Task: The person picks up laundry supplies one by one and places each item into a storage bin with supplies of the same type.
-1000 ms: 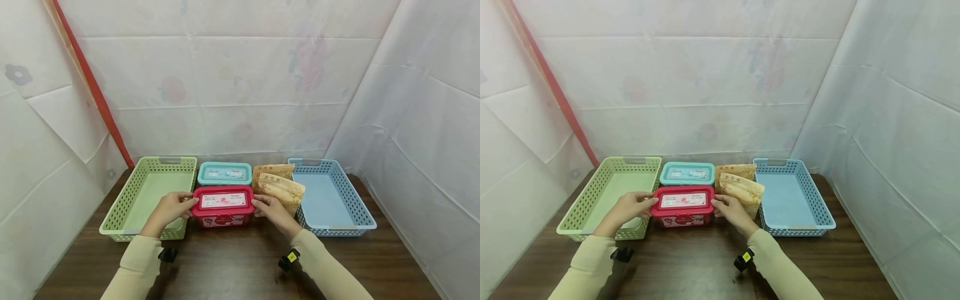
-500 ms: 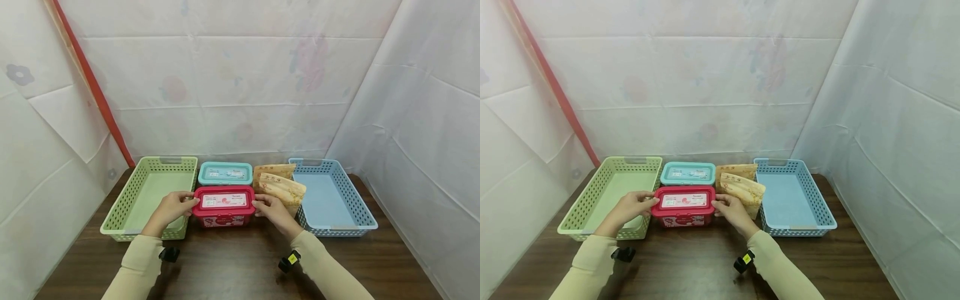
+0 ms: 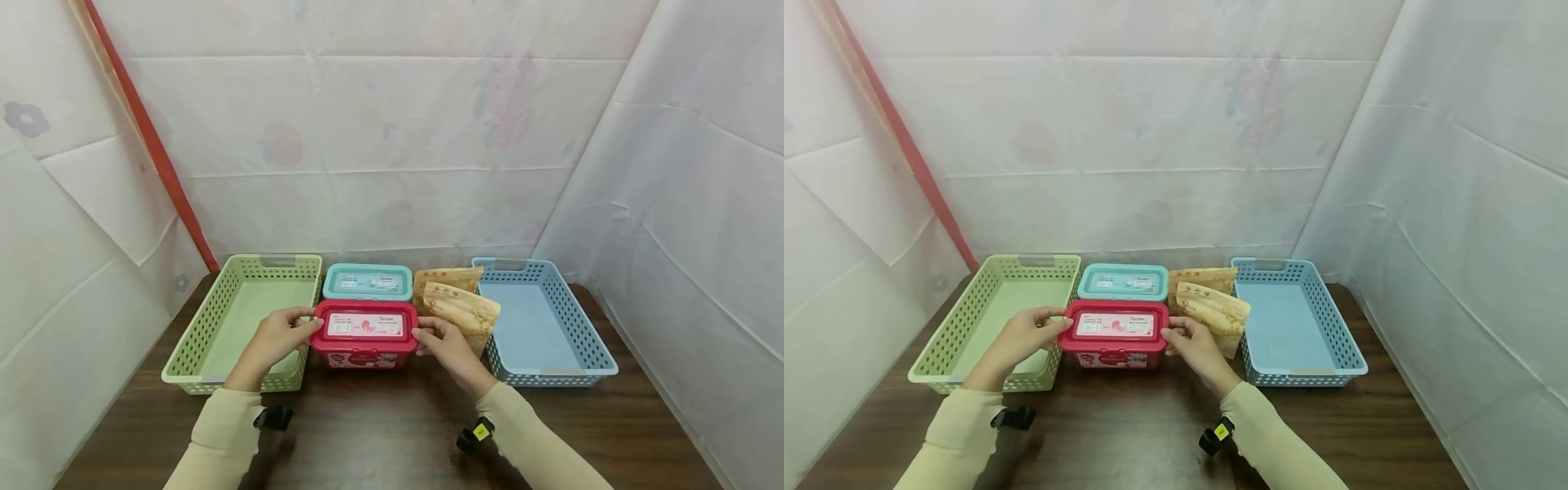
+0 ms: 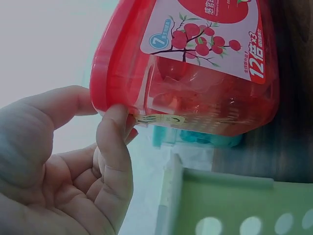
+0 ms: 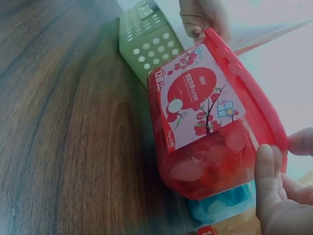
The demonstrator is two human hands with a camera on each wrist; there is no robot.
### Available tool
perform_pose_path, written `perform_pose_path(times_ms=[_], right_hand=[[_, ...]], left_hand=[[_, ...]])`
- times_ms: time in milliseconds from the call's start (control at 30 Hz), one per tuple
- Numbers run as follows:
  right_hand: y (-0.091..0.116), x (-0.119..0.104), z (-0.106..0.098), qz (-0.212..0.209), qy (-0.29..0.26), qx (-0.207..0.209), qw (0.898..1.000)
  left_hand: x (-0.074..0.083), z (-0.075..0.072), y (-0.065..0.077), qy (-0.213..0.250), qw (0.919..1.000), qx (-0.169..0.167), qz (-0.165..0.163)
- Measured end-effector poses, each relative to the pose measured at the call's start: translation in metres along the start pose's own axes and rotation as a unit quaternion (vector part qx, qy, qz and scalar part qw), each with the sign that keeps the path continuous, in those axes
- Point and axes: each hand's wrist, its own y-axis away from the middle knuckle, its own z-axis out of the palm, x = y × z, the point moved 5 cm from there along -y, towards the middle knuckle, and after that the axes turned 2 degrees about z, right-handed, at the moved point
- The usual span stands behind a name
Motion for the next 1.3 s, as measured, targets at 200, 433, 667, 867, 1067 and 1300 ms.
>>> perform_pose_path(times_ms=[200, 433, 667, 867, 1067, 1300], right_hand=[[0.004, -0.008, 0.001, -0.004, -0.021, 0.006, 1.000], [0.011, -0.022, 0.002, -0.013, -0.031, -0.002, 0.999], [0.018, -0.043, 0.005, -0.034, -0.034, -0.007, 0.999], [0.021, -0.058, 0.012, -0.051, -0.051, -0.021, 0.997], [0.020, -0.065, 0.025, -0.062, -0.053, -0.036, 0.996], [0.014, -0.073, 0.037, -0.065, -0.047, -0.039, 0.996]], left_hand=[[0.005, -0.004, 0.006, 0.013, 0.9999, 0.000, 0.005], [0.018, -0.013, 0.013, 0.018, 0.9994, 0.010, 0.028], [0.035, -0.027, 0.019, 0.008, 0.9979, 0.025, 0.059], [0.041, -0.037, 0.023, 0.016, 0.9976, 0.025, 0.062], [0.045, -0.053, 0.029, 0.010, 0.9959, 0.050, 0.074], [0.046, -0.070, 0.032, -0.003, 0.9935, 0.078, 0.083]])
